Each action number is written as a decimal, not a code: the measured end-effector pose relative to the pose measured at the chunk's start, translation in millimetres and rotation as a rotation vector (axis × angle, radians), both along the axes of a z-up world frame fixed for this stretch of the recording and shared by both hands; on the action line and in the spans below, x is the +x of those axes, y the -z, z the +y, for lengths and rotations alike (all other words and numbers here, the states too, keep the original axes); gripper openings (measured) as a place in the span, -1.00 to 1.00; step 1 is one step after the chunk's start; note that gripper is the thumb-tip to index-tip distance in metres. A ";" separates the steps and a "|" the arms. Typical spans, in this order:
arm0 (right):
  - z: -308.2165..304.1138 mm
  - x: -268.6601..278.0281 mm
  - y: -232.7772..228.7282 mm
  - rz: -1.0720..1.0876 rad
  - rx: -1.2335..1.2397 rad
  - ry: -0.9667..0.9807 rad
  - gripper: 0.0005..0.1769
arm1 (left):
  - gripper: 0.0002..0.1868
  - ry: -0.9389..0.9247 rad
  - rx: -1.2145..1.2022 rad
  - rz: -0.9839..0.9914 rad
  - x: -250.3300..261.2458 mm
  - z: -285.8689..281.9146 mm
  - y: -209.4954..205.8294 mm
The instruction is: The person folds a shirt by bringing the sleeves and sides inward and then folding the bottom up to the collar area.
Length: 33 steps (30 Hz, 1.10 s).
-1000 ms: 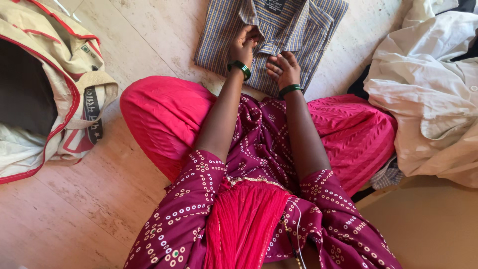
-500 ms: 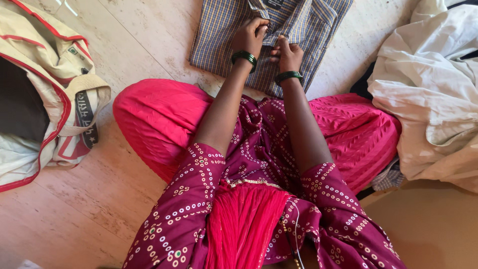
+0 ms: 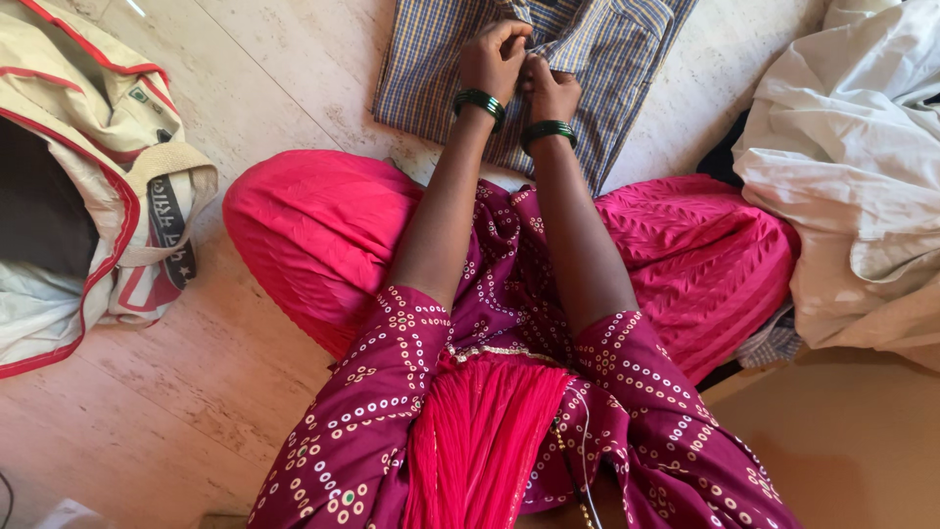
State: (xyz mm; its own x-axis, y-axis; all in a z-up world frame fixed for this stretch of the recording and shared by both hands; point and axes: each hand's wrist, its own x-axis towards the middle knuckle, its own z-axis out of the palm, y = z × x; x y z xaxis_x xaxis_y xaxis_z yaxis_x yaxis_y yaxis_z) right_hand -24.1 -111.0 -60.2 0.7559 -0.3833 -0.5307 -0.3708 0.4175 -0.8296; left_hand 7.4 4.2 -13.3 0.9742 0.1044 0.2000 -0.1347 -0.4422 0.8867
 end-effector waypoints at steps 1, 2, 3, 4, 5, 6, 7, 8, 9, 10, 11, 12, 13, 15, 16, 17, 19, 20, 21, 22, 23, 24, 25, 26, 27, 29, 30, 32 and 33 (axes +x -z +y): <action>1.1 -1.8 4.9 -0.020 -0.012 0.004 -0.77 | -0.85 0.024 0.005 0.003 -1.1 2.0 -4.3; 1.8 -3.0 9.5 -0.041 -0.022 0.007 -0.75 | -0.84 0.047 0.011 0.004 -1.7 3.8 -8.2; 2.0 -4.7 13.3 -0.063 -0.033 0.009 -0.72 | -0.82 0.070 0.017 0.005 -2.8 4.8 -11.6; 3.0 -5.8 16.3 -0.067 -0.072 0.018 -0.72 | -0.83 0.079 0.026 0.044 -3.4 5.4 -14.2; 4.6 -6.9 18.5 -0.071 -0.111 0.027 -0.71 | -0.84 0.088 0.035 0.083 -3.9 5.6 -16.3; 5.4 -7.0 20.2 -0.076 -0.151 0.036 -0.70 | -0.84 0.096 0.044 0.121 -3.9 5.5 -17.6; 5.9 -6.8 21.6 -0.091 -0.143 0.045 -0.71 | -0.85 0.113 0.051 0.106 -4.6 5.8 -17.8; 7.2 -6.9 22.8 -0.106 -0.136 0.054 -0.72 | -0.85 0.130 0.059 0.091 -6.2 6.5 -17.4; 8.2 -6.7 24.0 -0.122 -0.129 0.062 -0.73 | -0.86 0.147 0.066 0.076 -7.2 7.1 -17.4; 8.3 -6.7 25.0 -0.096 -0.169 0.059 -0.72 | -0.86 0.149 0.074 0.062 -8.1 6.9 -17.1; 8.4 -6.5 25.4 -0.070 -0.210 0.056 -0.70 | -0.85 0.152 0.082 0.048 -8.7 6.6 -16.5; 8.4 -6.8 24.7 -0.043 -0.251 0.052 -0.69 | -0.85 0.155 0.090 0.035 -9.4 6.8 -15.9; 7.3 -7.3 23.4 -0.067 -0.224 0.020 -0.69 | -0.84 0.159 0.080 0.027 -8.9 7.4 -15.2; 1.8 -12.4 19.5 -0.110 -0.171 -0.043 -0.70 | -0.83 0.170 0.059 0.017 -8.7 8.1 -13.3; -1.4 -14.5 16.9 -0.115 -0.147 -0.060 -0.70 | -0.83 0.174 0.062 0.011 -8.5 8.0 -12.6; -4.7 -16.5 14.5 -0.120 -0.123 -0.076 -0.70 | -0.83 0.179 0.065 0.004 -8.3 8.3 -12.3; -9.9 -18.4 10.5 -0.134 -0.073 -0.098 -0.71 | -0.83 0.186 0.067 0.001 -8.2 7.6 -13.1; -11.7 -18.5 9.2 -0.142 -0.045 -0.104 -0.72 | -0.83 0.189 0.067 0.005 -8.2 7.5 -13.8; -13.7 -18.4 8.0 -0.151 -0.018 -0.110 -0.73 | -0.83 0.191 0.066 0.009 -8.3 7.2 -14.6; -14.9 -18.5 7.4 -0.154 0.014 -0.112 -0.75 | -0.83 0.194 0.072 -0.003 -8.7 7.6 -15.4; -16.1 -19.0 6.9 -0.157 0.046 -0.115 -0.77 | -0.83 0.197 0.078 -0.015 -9.3 8.0 -16.4; -17.4 -19.7 6.4 -0.159 0.078 -0.116 -0.79 | -0.83 0.201 0.084 -0.027 -9.9 8.3 -17.4; -19.5 -19.9 5.7 -0.160 0.167 -0.105 -0.81 | -0.84 0.198 0.103 -0.014 -9.6 8.4 -18.2; -22.9 -20.1 3.9 -0.160 0.254 -0.092 -0.83 | -0.84 0.196 0.121 -0.001 -8.9 7.7 -18.9; -25.8 -20.0 1.9 -0.159 0.342 -0.078 -0.85 | -0.85 0.194 0.139 0.012 -8.6 6.8 -19.8; -30.4 -19.8 -1.6 -0.152 0.409 -0.072 -0.87 | -0.85 0.183 0.121 0.049 -10.5 5.0 -22.5; -31.9 -18.9 -2.8 -0.151 0.443 -0.069 -0.89 | -0.85 0.177 0.113 0.065 -10.8 3.9 -23.9; -32.2 -18.5 -4.3 -0.125 0.411 -0.056 -0.91 | -0.87 0.141 0.074 0.083 -13.2 -1.1 -25.7; -32.0 -18.3 -4.8 -0.111 0.396 -0.050 -0.92 | -0.87 0.122 0.054 0.091 -14.0 -3.4 -25.9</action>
